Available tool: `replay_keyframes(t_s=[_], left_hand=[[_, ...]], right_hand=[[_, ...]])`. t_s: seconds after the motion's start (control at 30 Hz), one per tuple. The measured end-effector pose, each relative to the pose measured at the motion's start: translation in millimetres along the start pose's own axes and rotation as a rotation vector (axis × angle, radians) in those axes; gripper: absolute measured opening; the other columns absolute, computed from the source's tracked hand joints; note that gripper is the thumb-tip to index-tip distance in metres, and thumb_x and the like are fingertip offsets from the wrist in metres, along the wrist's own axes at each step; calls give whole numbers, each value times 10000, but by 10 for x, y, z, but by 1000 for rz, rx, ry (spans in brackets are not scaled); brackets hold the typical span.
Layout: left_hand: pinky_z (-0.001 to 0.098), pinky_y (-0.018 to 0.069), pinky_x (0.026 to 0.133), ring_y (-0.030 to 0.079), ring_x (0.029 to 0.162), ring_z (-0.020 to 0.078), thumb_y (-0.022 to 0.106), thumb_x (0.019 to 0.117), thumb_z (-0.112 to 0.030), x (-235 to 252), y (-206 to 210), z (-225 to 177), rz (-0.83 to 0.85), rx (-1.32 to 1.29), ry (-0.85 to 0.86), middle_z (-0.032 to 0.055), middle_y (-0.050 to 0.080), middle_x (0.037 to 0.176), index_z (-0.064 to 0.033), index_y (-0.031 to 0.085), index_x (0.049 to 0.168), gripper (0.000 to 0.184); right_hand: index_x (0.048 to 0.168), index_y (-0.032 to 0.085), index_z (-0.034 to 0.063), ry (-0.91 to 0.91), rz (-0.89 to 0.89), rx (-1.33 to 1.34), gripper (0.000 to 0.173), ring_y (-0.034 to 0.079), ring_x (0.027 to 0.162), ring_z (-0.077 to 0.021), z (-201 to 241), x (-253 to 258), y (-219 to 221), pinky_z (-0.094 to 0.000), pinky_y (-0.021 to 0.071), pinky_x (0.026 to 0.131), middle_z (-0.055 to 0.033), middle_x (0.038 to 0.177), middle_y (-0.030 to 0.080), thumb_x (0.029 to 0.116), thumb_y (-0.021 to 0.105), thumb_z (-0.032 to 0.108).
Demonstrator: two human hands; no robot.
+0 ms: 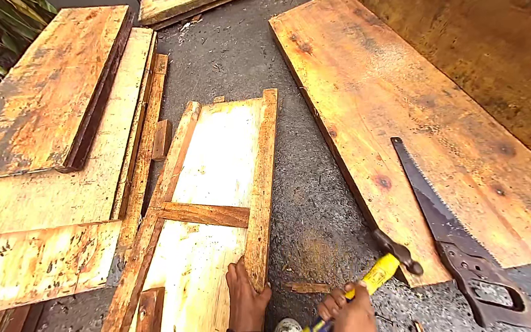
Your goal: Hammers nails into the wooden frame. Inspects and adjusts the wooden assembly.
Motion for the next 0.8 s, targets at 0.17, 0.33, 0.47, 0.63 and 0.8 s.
replay_keyframes(t_s=[0.17, 0.33, 0.47, 0.63, 0.8], left_hand=[[529, 497, 1006, 546, 1165, 422, 900, 612, -303, 28, -42, -20, -4, -10, 9, 261, 538, 1271, 24, 493, 1429, 970], [532, 496, 1010, 536, 1177, 427, 904, 599, -300, 72, -21, -12, 3, -39, -10, 262, 531, 1281, 16, 481, 1444, 997], [526, 500, 1000, 546, 1162, 422, 907, 587, -291, 81, -21, 8, -7, -24, -10, 259, 540, 1271, 20, 491, 1436, 995], [547, 492, 1011, 545, 1166, 447, 898, 617, -326, 164, -17, -39, 2, 1, 27, 288, 531, 1277, 49, 472, 1443, 1002], [595, 473, 1020, 533, 1182, 492, 887, 641, -321, 106, -2, -27, -21, 1, 46, 326, 526, 1282, 68, 467, 1438, 982]], right_hand=[[970, 506, 65, 319, 307, -510, 470, 393, 405, -122, -613, -236, 495, -302, 398, 390, 11, 543, 392, 1128, 261, 433], [960, 459, 136, 148, 187, -254, 419, 371, 353, -73, -79, -94, 152, -252, 375, 329, 62, 517, 381, 1122, 217, 436], [956, 448, 115, 44, 54, -99, 451, 436, 364, -110, -238, -110, 372, -310, 439, 368, 48, 497, 414, 1113, 187, 448], [974, 504, 93, 338, 361, -513, 432, 371, 394, -115, -499, -89, 494, -299, 384, 368, 24, 550, 387, 1122, 285, 435], [1024, 505, 24, 180, 167, -364, 504, 441, 410, -143, -486, -128, 640, -330, 441, 397, -14, 560, 440, 1125, 237, 438]])
Point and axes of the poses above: each hand's wrist, its own x-axis towards the middle knuckle, its own y-axis out of the palm, z = x × y, the point moved 5 cm from there along x, towards the middle knuckle
